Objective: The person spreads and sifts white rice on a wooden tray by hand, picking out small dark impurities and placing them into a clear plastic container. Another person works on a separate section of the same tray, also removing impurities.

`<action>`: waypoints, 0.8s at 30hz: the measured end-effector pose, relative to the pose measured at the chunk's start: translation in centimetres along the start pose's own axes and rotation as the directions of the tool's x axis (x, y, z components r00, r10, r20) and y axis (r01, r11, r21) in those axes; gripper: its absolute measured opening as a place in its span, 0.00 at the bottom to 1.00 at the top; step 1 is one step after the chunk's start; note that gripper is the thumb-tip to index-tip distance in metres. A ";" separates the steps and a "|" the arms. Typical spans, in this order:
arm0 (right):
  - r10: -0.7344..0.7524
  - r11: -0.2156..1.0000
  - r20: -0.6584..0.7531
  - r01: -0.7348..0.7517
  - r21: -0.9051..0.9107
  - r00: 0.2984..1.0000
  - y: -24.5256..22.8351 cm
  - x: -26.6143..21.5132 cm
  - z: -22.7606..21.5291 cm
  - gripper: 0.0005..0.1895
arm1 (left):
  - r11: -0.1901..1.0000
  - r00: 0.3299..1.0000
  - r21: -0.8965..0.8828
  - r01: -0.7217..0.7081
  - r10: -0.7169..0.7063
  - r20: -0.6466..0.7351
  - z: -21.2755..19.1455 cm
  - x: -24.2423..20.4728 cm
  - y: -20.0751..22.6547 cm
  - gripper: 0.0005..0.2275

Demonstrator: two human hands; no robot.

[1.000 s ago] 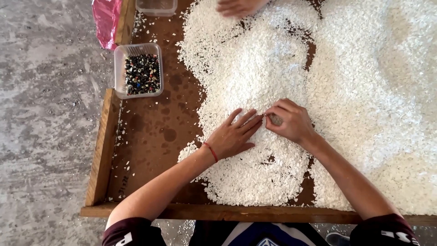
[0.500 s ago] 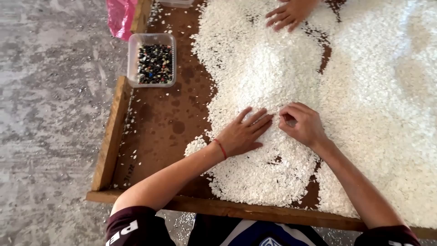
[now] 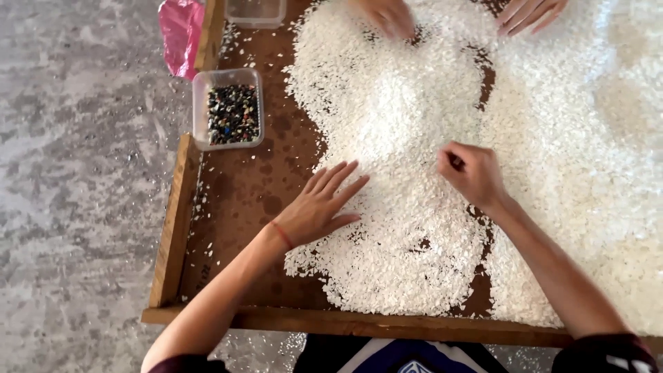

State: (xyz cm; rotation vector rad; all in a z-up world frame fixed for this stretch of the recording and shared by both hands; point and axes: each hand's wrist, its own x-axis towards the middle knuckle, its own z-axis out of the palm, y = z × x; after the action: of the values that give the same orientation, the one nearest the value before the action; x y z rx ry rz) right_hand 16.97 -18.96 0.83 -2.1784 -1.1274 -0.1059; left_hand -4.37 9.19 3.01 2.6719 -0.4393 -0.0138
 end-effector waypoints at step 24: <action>-0.192 0.981 0.120 0.187 0.050 0.974 -13.1 16.2 8.9 0.09 | 0.951 0.961 0.307 -0.035 0.117 -0.252 4.4 -0.3 -3.9 0.41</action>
State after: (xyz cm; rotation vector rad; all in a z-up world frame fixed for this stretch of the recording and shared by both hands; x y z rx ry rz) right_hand 15.24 2.90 6.67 -2.0631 -1.3961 -0.0315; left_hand -3.85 10.79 -2.65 2.8910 -0.4888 0.4693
